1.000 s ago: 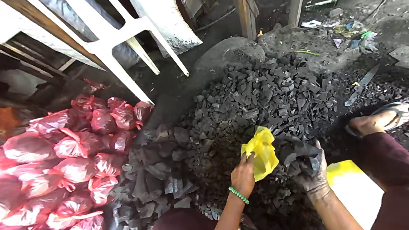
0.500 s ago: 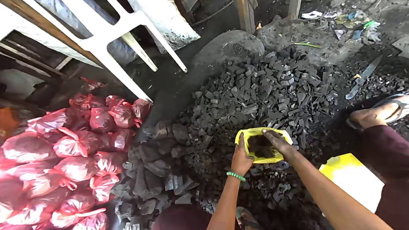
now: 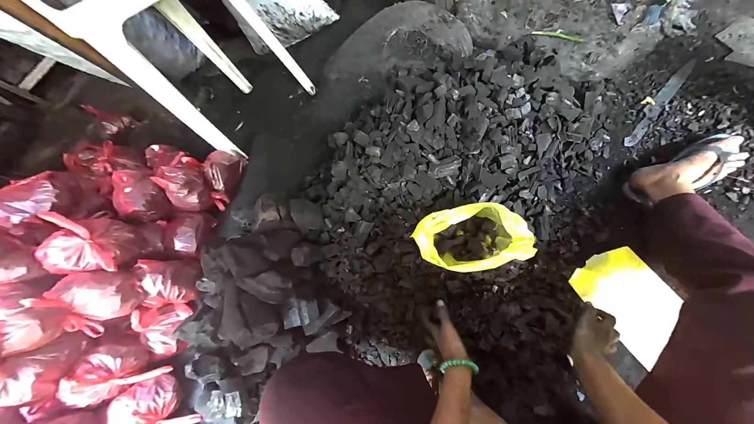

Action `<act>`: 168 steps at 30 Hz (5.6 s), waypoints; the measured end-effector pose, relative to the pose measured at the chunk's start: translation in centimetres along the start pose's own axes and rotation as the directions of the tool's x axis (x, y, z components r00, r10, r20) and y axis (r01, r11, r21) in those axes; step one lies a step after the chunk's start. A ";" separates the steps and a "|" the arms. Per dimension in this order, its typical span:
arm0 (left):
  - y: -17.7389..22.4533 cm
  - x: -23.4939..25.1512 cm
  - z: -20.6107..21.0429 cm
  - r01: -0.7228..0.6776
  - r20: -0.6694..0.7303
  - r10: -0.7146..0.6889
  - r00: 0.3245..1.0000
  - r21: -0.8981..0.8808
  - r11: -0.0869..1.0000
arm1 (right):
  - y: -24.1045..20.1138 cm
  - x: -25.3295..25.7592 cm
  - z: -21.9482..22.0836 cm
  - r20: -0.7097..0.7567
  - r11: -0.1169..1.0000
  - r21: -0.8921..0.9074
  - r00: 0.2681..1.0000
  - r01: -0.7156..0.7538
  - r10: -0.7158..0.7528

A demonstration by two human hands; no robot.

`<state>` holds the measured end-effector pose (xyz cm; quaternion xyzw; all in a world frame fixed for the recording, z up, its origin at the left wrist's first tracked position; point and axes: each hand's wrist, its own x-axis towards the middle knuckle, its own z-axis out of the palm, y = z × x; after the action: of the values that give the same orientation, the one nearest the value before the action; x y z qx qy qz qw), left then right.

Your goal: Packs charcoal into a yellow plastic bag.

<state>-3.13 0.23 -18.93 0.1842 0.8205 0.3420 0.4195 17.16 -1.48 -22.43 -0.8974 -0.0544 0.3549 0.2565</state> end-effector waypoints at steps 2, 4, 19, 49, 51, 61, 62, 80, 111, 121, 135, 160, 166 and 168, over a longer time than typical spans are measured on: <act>-1.5 -1.6 1.4 0.150 0.067 -0.158 0.985 0.108 0.983 | 0.6 -1.2 1.1 0.114 0.993 -0.112 0.993 0.038 -0.025; -1.8 -2.6 3.0 0.224 0.128 -0.242 0.962 0.141 0.964 | 0.2 -2.7 2.2 0.212 0.986 -0.124 0.973 0.115 -0.087; 0.6 -3.0 4.9 0.356 0.307 -0.306 0.901 -0.118 0.927 | -1.8 -4.4 4.7 0.541 0.901 0.099 0.737 0.422 -0.404; 17.6 5.7 4.4 0.255 0.450 -0.169 0.877 -0.138 0.957 | -19.6 -2.4 8.2 0.780 0.629 0.063 0.355 0.775 -0.515; 18.9 5.5 3.6 0.219 0.463 -0.143 0.875 -0.115 0.969 | -22.1 -3.0 6.8 0.836 0.515 -0.025 0.301 0.857 -0.459; 15.7 5.7 -3.3 0.083 0.747 0.064 0.662 -0.158 0.984 | -21.4 5.0 2.2 0.580 0.840 0.259 0.618 0.477 -0.530; 14.5 6.2 -3.7 0.150 0.698 0.108 0.708 -0.299 0.942 | -20.2 7.3 2.9 0.522 0.852 0.162 0.690 0.497 -0.502; 2.5 2.1 6.3 -0.286 0.321 0.129 0.938 0.509 0.812 | -5.4 0.8 6.2 0.462 0.764 -0.261 0.772 0.590 -0.437; 5.1 -2.6 6.3 -0.007 0.296 0.182 0.938 -0.508 0.861 | -8.9 -8.6 3.6 0.349 0.682 0.701 0.734 0.208 -0.583; 15.3 4.4 5.1 0.097 0.432 0.064 0.900 -0.340 0.935 | -18.0 -5.5 9.0 0.562 0.825 0.375 0.604 0.423 -0.565; 18.9 3.6 -0.4 -0.557 0.519 0.282 0.807 0.828 0.069 | -20.1 -3.3 2.6 0.683 0.488 0.190 0.242 0.852 -0.689; 26.3 -0.4 -7.7 -0.263 0.716 0.362 0.597 -0.252 0.931 | -3.0 0.0 3.0 0.779 0.460 -0.422 0.572 0.782 -0.257; 23.1 -2.7 -13.4 -0.337 0.595 0.500 0.629 -0.371 0.865 | -7.4 1.3 4.5 0.706 0.643 -0.226 0.578 0.731 -0.410; 21.4 -2.9 -14.6 -0.350 0.550 0.513 0.659 -0.379 0.857 | -9.7 0.6 5.5 0.708 0.584 -0.225 0.543 0.780 -0.452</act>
<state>-13.01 7.53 4.02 0.4266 0.5143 0.4460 0.5954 14.77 9.33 -21.31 -0.6910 -0.5499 0.4610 0.0873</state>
